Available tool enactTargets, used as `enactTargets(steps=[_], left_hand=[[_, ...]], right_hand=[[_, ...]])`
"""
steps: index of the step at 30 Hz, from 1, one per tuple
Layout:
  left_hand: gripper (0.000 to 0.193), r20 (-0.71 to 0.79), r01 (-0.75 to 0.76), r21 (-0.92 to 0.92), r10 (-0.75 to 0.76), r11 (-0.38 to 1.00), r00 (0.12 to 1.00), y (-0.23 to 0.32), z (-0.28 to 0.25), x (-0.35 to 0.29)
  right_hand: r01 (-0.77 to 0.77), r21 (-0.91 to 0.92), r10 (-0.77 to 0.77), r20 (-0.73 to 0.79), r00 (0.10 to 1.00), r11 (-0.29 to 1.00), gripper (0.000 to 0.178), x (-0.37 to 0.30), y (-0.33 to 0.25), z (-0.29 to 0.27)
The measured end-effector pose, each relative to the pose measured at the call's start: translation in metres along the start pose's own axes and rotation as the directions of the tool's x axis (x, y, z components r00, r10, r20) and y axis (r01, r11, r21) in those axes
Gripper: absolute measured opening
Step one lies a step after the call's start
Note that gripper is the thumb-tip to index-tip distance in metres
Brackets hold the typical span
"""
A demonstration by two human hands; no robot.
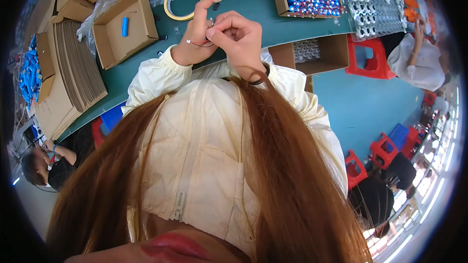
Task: Preparing and organizing small electronic components into boxes at a factory workbench.
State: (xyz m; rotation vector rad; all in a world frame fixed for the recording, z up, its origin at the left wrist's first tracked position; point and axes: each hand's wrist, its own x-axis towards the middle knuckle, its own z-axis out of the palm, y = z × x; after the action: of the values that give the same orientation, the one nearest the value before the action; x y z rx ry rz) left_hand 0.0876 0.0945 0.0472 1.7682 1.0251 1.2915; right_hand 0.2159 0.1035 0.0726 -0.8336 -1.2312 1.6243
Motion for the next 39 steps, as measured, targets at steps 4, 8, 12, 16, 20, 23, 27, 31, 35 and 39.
enactTargets(steps=[4, 8, 12, 16, 20, 23, 27, 31, 35, 39], left_hand=[[0.067, -0.049, 0.017, -0.005, -0.017, 1.0, 0.999, -0.001, -0.001, 0.002], [0.068, -0.049, 0.006, -0.003, -0.006, 1.0, 0.999, 0.005, -0.003, 0.004], [0.068, -0.057, 0.061, -0.058, -0.064, 0.996, 0.996, 0.006, -0.003, 0.007], [0.066, -0.035, -0.027, -0.105, 0.023, 0.994, 0.999, -0.003, -0.004, 0.005], [0.065, -0.004, 0.072, -0.351, -0.079, 0.933, 0.997, 0.0, -0.001, 0.002], [0.066, -0.004, 0.047, -0.311, -0.05, 0.949, 0.999, 0.009, -0.002, 0.004], [0.068, 0.045, 0.119, -0.382, -0.11, 0.916, 0.993, 0.011, -0.001, 0.003], [0.069, 0.009, -0.039, -0.14, 0.041, 0.989, 0.999, 0.009, -0.001, 0.006], [0.072, 0.082, 0.152, -0.376, -0.131, 0.914, 0.988, 0.017, 0.001, 0.003], [0.072, 0.132, 0.192, -0.425, -0.149, 0.884, 0.98, 0.021, 0.001, 0.002]], right_hand=[[0.032, 0.008, -0.032, 0.003, 0.999, 0.999, 0.002, 0.002, 0.005, 0.0], [0.047, 0.08, -0.051, 0.042, 0.998, 0.996, 0.002, 0.001, 0.006, -0.004], [-0.011, 0.132, 0.003, 0.059, 0.998, 0.991, 0.012, -0.001, 0.001, -0.003], [0.088, -0.013, -0.087, 0.096, 0.992, 0.996, 0.02, -0.001, 0.006, -0.007], [0.147, -0.013, -0.143, 0.168, 0.975, 0.989, 0.019, 0.001, 0.011, -0.014], [0.034, 0.068, -0.047, 0.192, 0.98, 0.997, 0.018, 0.004, 0.004, -0.017], [0.065, 0.04, -0.072, 0.226, 0.972, 0.997, 0.018, 0.002, 0.002, -0.018], [0.04, 0.138, -0.068, 0.205, 0.976, 0.99, 0.018, 0.001, -0.009, -0.014], [0.069, 0.088, -0.088, 0.235, 0.968, 0.994, 0.018, 0.001, -0.005, -0.019], [0.115, -0.035, -0.105, 0.213, 0.971, 0.993, 0.018, 0.004, -0.009, -0.018]])
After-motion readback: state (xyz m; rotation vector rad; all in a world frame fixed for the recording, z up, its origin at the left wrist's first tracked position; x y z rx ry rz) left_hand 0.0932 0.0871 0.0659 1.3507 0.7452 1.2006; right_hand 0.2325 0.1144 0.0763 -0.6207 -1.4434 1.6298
